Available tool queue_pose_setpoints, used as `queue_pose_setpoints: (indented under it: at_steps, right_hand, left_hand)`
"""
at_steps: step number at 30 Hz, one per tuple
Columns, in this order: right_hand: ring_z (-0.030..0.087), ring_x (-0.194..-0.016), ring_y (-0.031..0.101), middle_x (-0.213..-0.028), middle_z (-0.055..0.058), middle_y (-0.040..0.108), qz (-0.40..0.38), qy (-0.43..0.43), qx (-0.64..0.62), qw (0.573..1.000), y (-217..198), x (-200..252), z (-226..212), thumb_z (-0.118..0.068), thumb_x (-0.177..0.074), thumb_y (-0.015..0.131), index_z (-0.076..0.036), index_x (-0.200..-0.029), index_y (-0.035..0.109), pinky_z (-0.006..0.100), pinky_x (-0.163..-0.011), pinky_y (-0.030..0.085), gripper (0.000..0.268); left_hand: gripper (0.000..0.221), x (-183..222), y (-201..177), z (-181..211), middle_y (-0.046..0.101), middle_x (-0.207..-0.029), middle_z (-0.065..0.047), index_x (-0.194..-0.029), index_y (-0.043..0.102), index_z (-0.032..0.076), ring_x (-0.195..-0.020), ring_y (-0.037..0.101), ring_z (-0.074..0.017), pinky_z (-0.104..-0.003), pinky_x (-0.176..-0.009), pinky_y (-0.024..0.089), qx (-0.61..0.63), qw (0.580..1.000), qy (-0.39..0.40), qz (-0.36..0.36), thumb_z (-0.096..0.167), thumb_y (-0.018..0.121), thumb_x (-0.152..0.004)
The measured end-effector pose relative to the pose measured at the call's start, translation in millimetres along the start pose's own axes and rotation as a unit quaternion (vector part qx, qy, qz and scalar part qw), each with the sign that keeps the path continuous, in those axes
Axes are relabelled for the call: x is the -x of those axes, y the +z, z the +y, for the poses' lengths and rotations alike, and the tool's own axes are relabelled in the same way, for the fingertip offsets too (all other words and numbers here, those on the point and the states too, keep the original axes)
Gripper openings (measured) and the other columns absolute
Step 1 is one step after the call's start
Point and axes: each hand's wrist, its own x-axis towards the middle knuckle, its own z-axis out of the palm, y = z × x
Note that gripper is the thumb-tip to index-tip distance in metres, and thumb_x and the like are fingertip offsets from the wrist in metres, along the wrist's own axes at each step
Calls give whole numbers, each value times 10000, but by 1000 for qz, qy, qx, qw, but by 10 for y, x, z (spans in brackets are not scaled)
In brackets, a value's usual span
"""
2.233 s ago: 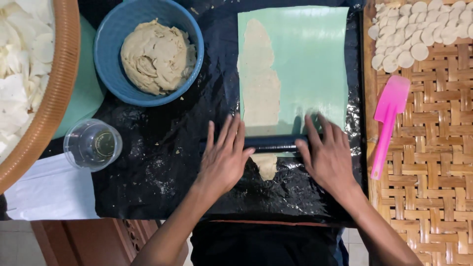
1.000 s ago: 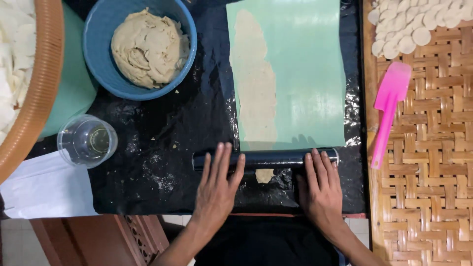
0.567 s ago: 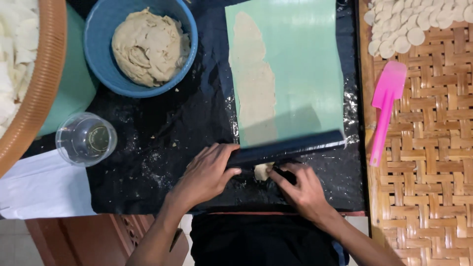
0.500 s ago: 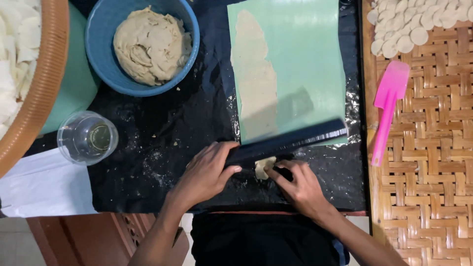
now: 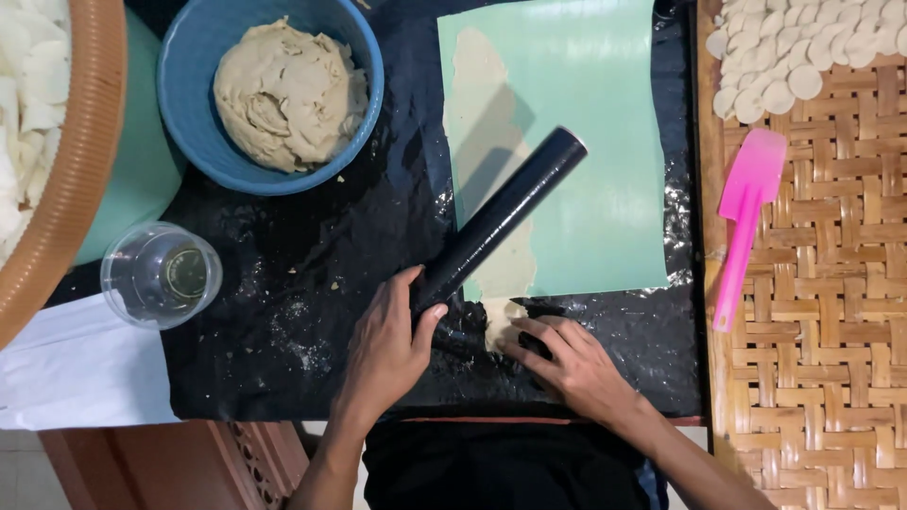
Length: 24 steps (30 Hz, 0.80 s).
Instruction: Flattening and rolling out dough on a plastic sheet using a rolling pin and spatula to prepare for chip production.
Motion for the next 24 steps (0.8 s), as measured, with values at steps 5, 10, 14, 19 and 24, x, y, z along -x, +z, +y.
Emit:
queue_pose_setpoints:
  at_steps: [5,10,14,19,24]
  right_hand:
    - [293,-1177,575,-1376,78,568,-10,2,29,1000,93,67,58,-147,-803,609,-129,-1281,683,428,-962,500,484]
    - [295,-1192,597,-1349,65,608,19,-17,-26,999,-11,-60,-45,-145,-776,634,-87,-1210,684,426,-959,509,441]
    - [268,-1103,644,-1279,46,677,99,-25,-37,994,37,-57,-84,-83,-796,709,-82,-1145,698,394,-908,529,349]
    - [259,-1067,665,-1230,56,697,115,-31,-44,992,60,-29,-93,-70,-799,719,-61,-1124,706,389,-894,535,325]
    - [261,-1077,666,-1266,65,679,97,-31,-72,992,112,57,-98,-89,-767,703,-52,-1162,697,401,-907,542,398]
  left_hand:
    - [509,11,8,29,656,-1183,-227,-1362,499,24,-1042,662,-417,-489,-840,521,1,999,-37,-16,316,634,-967]
    - [492,19,-18,44,663,-1184,-207,-1354,529,24,-1083,636,-412,-495,-868,510,-26,998,49,10,287,658,-959]
    - [515,13,-47,125,634,-1184,-167,-1419,545,60,-1089,600,-350,-473,-897,481,-113,990,86,-24,239,644,-946]
    - [544,-14,26,78,610,-1182,-175,-1467,536,80,-1084,579,-332,-465,-921,457,-150,983,107,-15,219,639,-952]
    - [543,-31,24,70,612,-1179,-165,-1462,535,86,-1085,581,-338,-472,-913,460,-159,982,104,-11,225,642,-947]
